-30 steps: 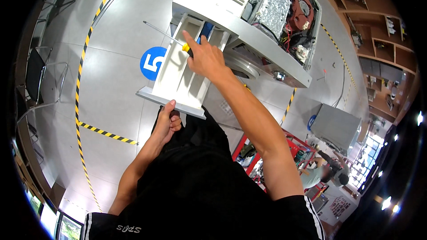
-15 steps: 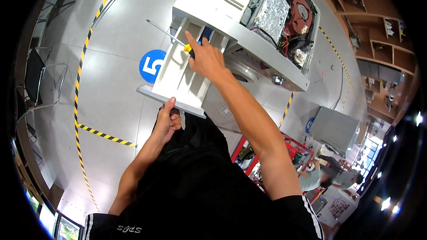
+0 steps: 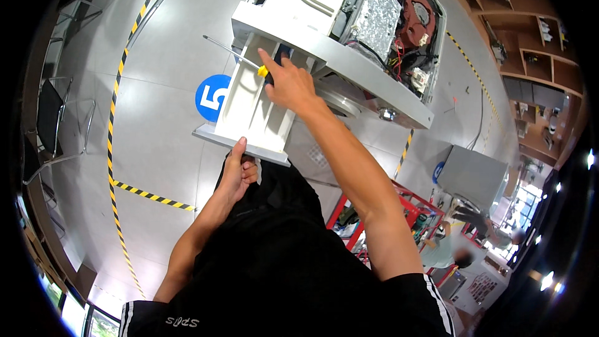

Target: The person unscrews and removes a screw from the detergent dispenser housing using a screwdriver, pulls out the detergent tray, and then aligns and fits a metal support bracket onto the internal frame of the washing machine.

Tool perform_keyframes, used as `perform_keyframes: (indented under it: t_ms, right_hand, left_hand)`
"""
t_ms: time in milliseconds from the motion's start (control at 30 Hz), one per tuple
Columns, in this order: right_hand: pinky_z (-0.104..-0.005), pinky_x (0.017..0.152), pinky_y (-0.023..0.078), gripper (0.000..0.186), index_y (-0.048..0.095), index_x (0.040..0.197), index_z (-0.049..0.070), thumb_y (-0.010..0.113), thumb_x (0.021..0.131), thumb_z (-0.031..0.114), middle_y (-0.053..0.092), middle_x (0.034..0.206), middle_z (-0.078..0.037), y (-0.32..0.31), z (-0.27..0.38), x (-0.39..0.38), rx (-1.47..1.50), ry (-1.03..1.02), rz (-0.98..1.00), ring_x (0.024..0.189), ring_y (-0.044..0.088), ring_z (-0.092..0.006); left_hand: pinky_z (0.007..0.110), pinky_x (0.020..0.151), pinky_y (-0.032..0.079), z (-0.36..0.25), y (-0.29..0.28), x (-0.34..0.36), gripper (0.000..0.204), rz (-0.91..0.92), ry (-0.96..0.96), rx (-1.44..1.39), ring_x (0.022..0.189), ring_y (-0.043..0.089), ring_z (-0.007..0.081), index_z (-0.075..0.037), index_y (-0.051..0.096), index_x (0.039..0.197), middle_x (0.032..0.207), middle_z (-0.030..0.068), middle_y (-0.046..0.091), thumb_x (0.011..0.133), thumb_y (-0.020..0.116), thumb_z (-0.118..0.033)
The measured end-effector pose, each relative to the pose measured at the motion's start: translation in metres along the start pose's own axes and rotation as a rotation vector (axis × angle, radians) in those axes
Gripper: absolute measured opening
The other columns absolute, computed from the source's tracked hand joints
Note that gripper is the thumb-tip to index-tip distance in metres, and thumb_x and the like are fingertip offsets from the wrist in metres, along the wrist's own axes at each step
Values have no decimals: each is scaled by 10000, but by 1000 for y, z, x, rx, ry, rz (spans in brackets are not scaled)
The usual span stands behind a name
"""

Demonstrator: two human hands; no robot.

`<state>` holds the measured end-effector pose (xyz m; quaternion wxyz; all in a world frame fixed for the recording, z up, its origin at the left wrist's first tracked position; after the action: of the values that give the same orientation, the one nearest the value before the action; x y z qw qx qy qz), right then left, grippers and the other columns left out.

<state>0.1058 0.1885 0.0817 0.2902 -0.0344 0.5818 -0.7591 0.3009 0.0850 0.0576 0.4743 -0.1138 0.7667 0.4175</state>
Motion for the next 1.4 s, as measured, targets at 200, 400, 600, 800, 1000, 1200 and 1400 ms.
perform_keyframes:
  t_ms: [200, 400, 600, 800, 1000, 1200, 1400]
  right_hand:
    - [-448, 799, 497, 782, 292, 1398, 305, 571, 685, 143, 483, 1214, -307, -8, -4, -4, 54, -11, -40, 919, 583, -441]
    - [-402, 849, 480, 732, 377, 1364, 206, 565, 665, 95, 502, 1245, -221, -26, -7, -25, 213, -82, -196, 1052, 546, -375]
    - [-336, 910, 431, 671, 447, 1312, 86, 540, 650, 24, 567, 1185, -175, -43, -28, -81, 508, 0, -360, 1090, 554, -311]
    - [-284, 775, 481, 656, 446, 1308, 64, 528, 660, 11, 594, 1155, -153, -44, -61, -152, 712, 336, -454, 904, 624, -223]
    - [-244, 543, 474, 628, 431, 1310, 28, 511, 687, -5, 614, 1105, -126, -29, -69, -211, 756, 475, -502, 569, 574, -113]
    - [-222, 463, 462, 658, 325, 1359, 5, 480, 721, -38, 580, 1193, -109, 11, -69, -239, 818, 480, -458, 496, 536, -88]
    - [-229, 470, 481, 655, 346, 1345, 4, 485, 706, -39, 600, 1161, -110, 28, -57, -242, 854, 438, -477, 485, 558, -103]
  left_hand:
    - [205, 369, 196, -20, 18, 12, 422, 35, 32, -44, 403, 228, 40, -98, 386, 914, 575, -48, 281, 831, 609, -447]
    - [205, 389, 197, -32, 32, 28, 413, 58, 18, 4, 419, 232, 37, -118, 444, 842, 577, -60, 295, 830, 594, -503]
    - [205, 389, 184, -62, 64, 66, 458, 61, 18, -16, 429, 233, 42, -111, 422, 789, 578, -56, 268, 798, 639, -514]
    - [204, 393, 214, -91, 107, 109, 626, 109, 45, 18, 441, 236, 60, -75, 392, 924, 589, -34, 248, 744, 607, -634]
    - [219, 385, 208, -105, 137, 126, 658, 67, 149, 14, 422, 204, 51, 7, 485, 821, 559, -52, 242, 753, 597, -638]
    - [207, 376, 200, -104, 126, 135, 650, 89, 145, 100, 411, 192, 68, -48, 461, 793, 524, -58, 186, 709, 616, -673]
    - [226, 366, 204, -77, 89, 102, 646, 5, 123, 159, 387, 212, 82, -81, 421, 715, 489, -53, 186, 713, 566, -711]
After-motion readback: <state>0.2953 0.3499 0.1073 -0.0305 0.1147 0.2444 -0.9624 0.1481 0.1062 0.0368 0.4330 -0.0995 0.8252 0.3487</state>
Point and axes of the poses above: each hand's wrist, its own x-axis towards the middle knuckle, its own y-axis out of the palm, z = x × y, the point moved 2 cm from there along x, towards the middle knuckle
